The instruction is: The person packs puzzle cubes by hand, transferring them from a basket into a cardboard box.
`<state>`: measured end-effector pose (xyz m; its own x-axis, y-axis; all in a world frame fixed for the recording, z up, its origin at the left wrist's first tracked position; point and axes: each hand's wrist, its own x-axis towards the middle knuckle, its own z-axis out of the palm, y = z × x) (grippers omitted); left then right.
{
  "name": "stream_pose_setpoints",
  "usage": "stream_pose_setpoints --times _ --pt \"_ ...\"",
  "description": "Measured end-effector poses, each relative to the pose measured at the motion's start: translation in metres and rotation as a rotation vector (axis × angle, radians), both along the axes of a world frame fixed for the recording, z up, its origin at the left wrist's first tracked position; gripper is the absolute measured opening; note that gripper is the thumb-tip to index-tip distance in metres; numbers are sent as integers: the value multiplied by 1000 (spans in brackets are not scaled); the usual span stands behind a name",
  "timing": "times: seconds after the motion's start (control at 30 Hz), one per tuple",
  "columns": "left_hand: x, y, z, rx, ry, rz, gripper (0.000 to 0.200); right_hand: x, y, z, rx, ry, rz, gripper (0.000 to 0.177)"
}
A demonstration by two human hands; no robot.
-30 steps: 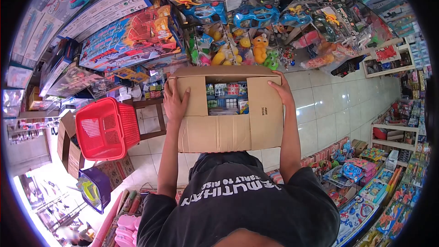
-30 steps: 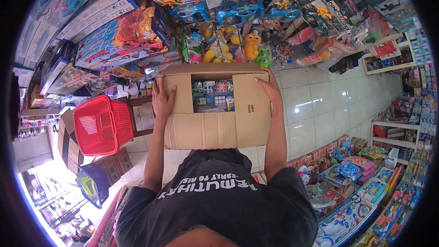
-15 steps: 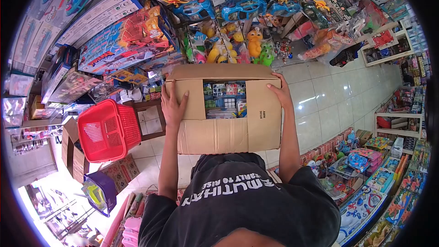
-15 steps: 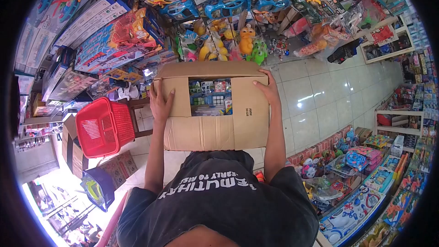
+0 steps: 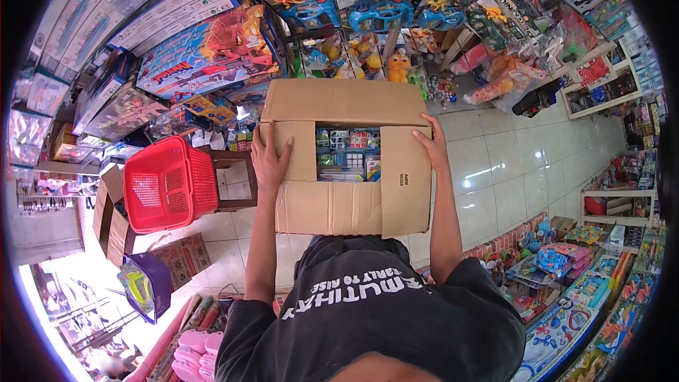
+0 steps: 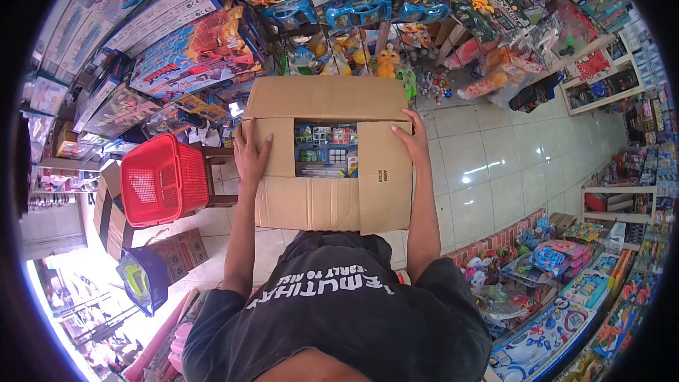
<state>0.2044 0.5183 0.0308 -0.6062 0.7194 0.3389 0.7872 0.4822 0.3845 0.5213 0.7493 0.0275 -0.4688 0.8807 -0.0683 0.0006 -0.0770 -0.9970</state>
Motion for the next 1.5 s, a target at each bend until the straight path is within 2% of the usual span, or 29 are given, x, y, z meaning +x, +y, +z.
stream_pose_setpoints --times 0.27,0.5,0.6,0.67,0.8,0.87,0.9,0.97,1.03,1.1,1.17,1.23,1.3,1.37,1.4,1.43,1.5 --pt "-4 0 -7 -12 75 14 61 0 5 -8 176 -36 -58 29" --pt "3 0 2 -12 74 -30 65 6 6 -18 193 -16 -82 27" --pt "10 0 10 -90 49 -17 69 11 5 -23 115 -30 -86 21" --pt "9 -1 8 -79 69 -21 70 16 4 -27 164 -101 -61 14" --pt "9 -2 3 -36 93 -29 73 16 -1 -33 172 -43 -90 21" --pt "8 0 0 -28 105 -10 72 7 -13 -13 -35 217 -223 35" --pt "8 1 0 -18 119 7 72 7 -13 -10 -39 215 -219 35" --pt "7 4 1 -2 159 -7 68 4 -11 -8 -29 233 -203 47" --pt "5 6 2 13 195 -23 65 4 -6 -15 -35 234 -189 45" --pt "3 8 3 -94 152 -30 60 5 1 -24 -37 237 -176 43" --pt "-1 12 1 -94 140 -46 59 5 10 -35 118 104 -138 35" --pt "-5 15 -6 -90 128 -69 58 1 16 -41 125 133 -147 29" --pt "-8 22 -7 -162 22 -43 67 -1 20 -40 138 166 -159 24" --pt "4 30 -8 -178 68 -21 74 -5 20 -33 73 280 -167 18" --pt "14 32 -7 -201 112 10 80 -5 20 -33 75 283 -165 18" --pt "21 37 -7 -253 47 37 93 -5 21 -35 97 257 -167 19" --pt "30 45 -12 -255 50 84 96 -4 22 -37 132 233 -170 21"
